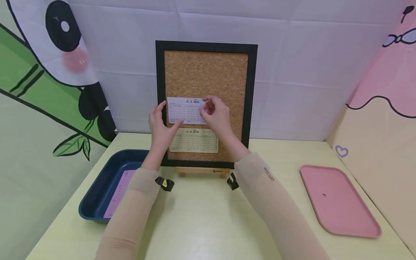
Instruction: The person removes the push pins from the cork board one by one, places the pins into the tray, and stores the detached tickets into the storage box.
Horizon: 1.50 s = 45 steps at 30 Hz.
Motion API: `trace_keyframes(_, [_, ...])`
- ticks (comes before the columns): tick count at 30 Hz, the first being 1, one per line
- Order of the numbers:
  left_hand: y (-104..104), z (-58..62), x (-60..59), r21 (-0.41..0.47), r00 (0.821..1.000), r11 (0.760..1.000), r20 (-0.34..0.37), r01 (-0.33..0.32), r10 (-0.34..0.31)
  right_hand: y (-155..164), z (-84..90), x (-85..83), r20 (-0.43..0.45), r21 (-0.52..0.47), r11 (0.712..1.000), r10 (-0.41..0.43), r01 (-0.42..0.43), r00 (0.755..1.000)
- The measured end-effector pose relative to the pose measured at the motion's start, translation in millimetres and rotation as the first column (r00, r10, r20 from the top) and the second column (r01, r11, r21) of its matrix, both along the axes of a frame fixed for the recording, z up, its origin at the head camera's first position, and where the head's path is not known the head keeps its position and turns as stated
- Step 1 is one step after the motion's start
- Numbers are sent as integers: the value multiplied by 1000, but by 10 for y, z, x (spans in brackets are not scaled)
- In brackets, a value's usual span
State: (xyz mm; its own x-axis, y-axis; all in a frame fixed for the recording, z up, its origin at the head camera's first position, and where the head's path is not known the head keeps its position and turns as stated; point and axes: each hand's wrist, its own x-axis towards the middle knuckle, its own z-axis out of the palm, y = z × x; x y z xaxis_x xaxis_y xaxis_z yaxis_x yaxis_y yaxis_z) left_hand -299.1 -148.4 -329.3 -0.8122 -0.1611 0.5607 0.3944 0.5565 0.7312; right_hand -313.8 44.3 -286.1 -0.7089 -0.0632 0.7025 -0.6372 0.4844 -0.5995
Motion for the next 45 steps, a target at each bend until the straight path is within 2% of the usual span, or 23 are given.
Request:
trace_keyframes(7, [-14,48,-77,-14,1000,1000,9,-18,18,-92,53,-68,54,103,995,-20,14,998])
trace_keyframes(13, [-27,66,-122,-34,1000,999,16,-21,22,-163,130,-113,72,220,972,-107,89,992])
trace_keyframes(19, [-30,67,-160,-53,998,998,53,-13,16,-196,162,-152,69,263,950,-192,168,979])
trace_keyframes(24, [-20,85,-181,-59,998,998,68,-8,12,-216,167,-159,82,271,943,-222,192,972])
trace_keyframes(38, [-53,190,-273,-91,998,996,57,22,-17,-224,192,-173,96,276,940,-235,201,967])
trace_keyframes(45, [-58,256,-277,-55,996,998,82,29,-24,-228,200,-179,107,275,941,-235,198,966])
